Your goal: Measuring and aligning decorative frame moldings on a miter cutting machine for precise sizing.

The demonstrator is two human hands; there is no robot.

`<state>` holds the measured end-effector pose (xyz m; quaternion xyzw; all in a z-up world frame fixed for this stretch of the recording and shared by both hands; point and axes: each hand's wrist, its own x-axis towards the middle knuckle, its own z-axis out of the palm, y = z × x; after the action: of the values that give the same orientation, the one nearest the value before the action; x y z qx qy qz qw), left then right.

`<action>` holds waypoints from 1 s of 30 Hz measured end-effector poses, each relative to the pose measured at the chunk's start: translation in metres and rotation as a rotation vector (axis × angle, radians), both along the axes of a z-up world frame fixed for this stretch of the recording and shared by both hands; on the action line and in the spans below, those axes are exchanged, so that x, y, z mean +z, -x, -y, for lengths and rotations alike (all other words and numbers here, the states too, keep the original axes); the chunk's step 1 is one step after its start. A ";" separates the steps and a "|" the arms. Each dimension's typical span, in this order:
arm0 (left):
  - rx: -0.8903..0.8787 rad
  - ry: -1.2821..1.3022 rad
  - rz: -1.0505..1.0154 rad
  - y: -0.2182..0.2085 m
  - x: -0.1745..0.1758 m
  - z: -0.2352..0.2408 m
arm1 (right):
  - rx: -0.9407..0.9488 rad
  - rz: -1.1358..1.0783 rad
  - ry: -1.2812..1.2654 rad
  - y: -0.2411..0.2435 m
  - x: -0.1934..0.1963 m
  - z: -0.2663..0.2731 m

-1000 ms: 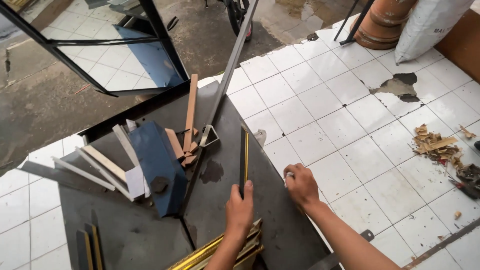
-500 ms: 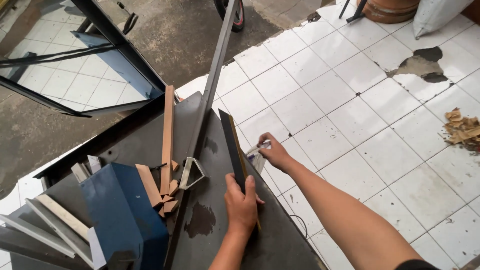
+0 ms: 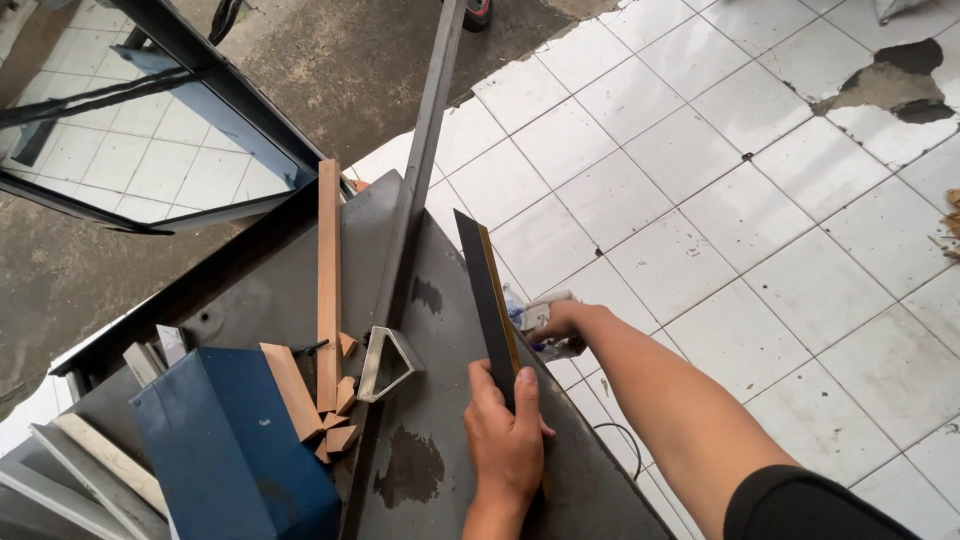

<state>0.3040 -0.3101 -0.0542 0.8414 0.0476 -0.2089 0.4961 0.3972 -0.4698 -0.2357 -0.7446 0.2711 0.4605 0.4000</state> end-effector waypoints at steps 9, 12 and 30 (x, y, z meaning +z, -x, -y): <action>-0.034 0.125 0.115 0.005 0.007 0.000 | -0.437 0.244 -0.026 0.039 0.040 0.021; -0.039 0.193 0.205 0.008 0.013 -0.006 | -0.565 0.451 -0.020 0.068 0.114 0.000; 0.941 0.508 0.227 0.152 0.099 -0.262 | -0.048 0.581 0.169 0.234 0.274 -0.204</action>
<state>0.1522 -0.0478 0.0452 0.6005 0.3131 0.1227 0.7255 0.1636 -0.2653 0.0386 -0.8691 0.2004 0.1945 0.4083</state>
